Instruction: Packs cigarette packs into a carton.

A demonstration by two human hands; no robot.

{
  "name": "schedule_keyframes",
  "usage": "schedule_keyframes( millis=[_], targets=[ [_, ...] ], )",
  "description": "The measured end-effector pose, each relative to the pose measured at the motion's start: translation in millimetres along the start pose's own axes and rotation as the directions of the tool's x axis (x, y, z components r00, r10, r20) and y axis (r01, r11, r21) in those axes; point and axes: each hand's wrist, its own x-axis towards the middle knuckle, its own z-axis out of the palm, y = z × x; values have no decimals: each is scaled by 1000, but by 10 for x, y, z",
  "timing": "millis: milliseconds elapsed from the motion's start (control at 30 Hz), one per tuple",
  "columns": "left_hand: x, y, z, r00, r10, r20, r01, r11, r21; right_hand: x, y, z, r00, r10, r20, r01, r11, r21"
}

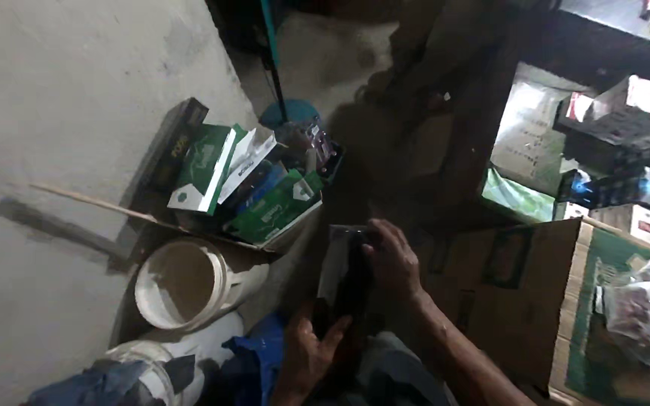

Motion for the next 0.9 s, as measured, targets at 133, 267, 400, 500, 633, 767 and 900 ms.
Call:
schedule_keyframes(
  millis=[133,267,400,500,633,767,900],
  targets=[
    [175,-11,-293,999,-31,-9,31,999,-18,194,-27,196,984,-177,1,177,984,-31],
    [397,0,-451,998,-33,49,35,999,-36,469,-5,309,977,-200,-69,194,977,-90],
    [837,-127,-575,995,5,104,-9,1000,29,896,56,135,998,-3,70,-2,997,77],
    [1253,-182,-629,984,129,120,-133,991,19,1258,108,-111,950,203,239,-247,954,170],
    [1849,-123,-495,947,290,136,-292,956,-12,1665,451,-236,902,288,322,-384,877,290],
    [2394,129,-319,954,235,183,-244,969,25,2108,891,-409,872,149,466,-363,836,412],
    [2905,302,-122,934,233,270,-260,963,70,2503,1333,-610,800,99,592,-353,876,330]
  ],
)
